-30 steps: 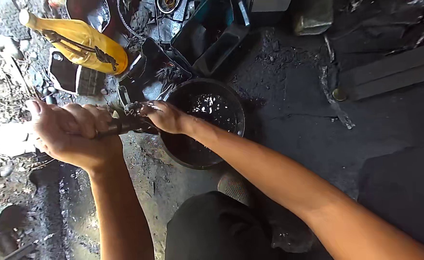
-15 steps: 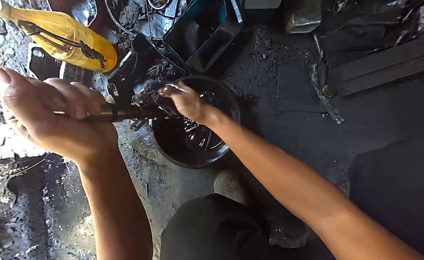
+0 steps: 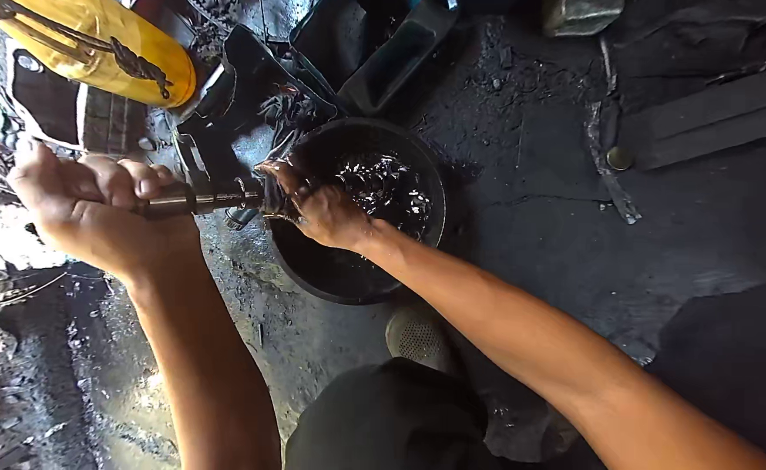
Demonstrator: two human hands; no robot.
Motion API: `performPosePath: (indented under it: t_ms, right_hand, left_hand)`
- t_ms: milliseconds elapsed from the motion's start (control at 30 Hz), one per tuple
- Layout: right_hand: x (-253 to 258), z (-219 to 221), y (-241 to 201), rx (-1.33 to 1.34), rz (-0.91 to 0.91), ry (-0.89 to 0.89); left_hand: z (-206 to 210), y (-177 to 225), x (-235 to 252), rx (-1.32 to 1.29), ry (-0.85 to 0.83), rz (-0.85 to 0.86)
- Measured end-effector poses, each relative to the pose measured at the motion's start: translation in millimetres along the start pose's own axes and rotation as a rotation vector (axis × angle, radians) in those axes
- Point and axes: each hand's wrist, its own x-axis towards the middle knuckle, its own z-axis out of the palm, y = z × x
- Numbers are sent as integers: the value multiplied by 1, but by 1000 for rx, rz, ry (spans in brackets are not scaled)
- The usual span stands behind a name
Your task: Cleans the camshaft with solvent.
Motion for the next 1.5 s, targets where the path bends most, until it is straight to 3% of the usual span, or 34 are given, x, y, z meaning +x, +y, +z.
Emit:
performPosePath:
  t_ms: [100,200,367,467,567,633,767,867,933,1100,1167,1367,1500]
  right_hand:
    - [-3,-9,11,68,-86,0]
    - [-22,-13,27,88,-43,36]
    - [-74,-9,44,-183,1,67]
    - [-62,7,22,-218,-4,173]
    - [-33,8,11,-166,20,320]
    - [-20,-9,15,-56,69,206]
    - [8,-60,37,343,147,-286]
    - [16,-78,48,686,139,-384]
    - [8,-74,48,507,129,-270]
    - [-44,-30,40,-129,17,220]
    - [-63,-21,49,-210,2,246]
    - [-103,-36,69,-147,136,86]
    - [-82,-23,48,-152,72,283]
  left_hand:
    - [-1,1,-1,-10,5,16]
    - [-3,7,-4,23,14,17]
    - [-28,16,-3,47,-37,-28]
    - [-13,24,-16,66,-12,-15]
    - [6,31,-28,102,-124,30]
    - [21,34,-33,131,-243,56]
    - [45,29,-21,25,-560,99]
    - [58,22,-4,-43,-736,102]
    - [69,22,-3,-7,-661,149]
    - [75,23,-14,52,-495,167]
    - [75,22,-17,63,-484,147]
    - [67,19,-3,4,-529,98]
    - [65,15,2,-5,-582,61]
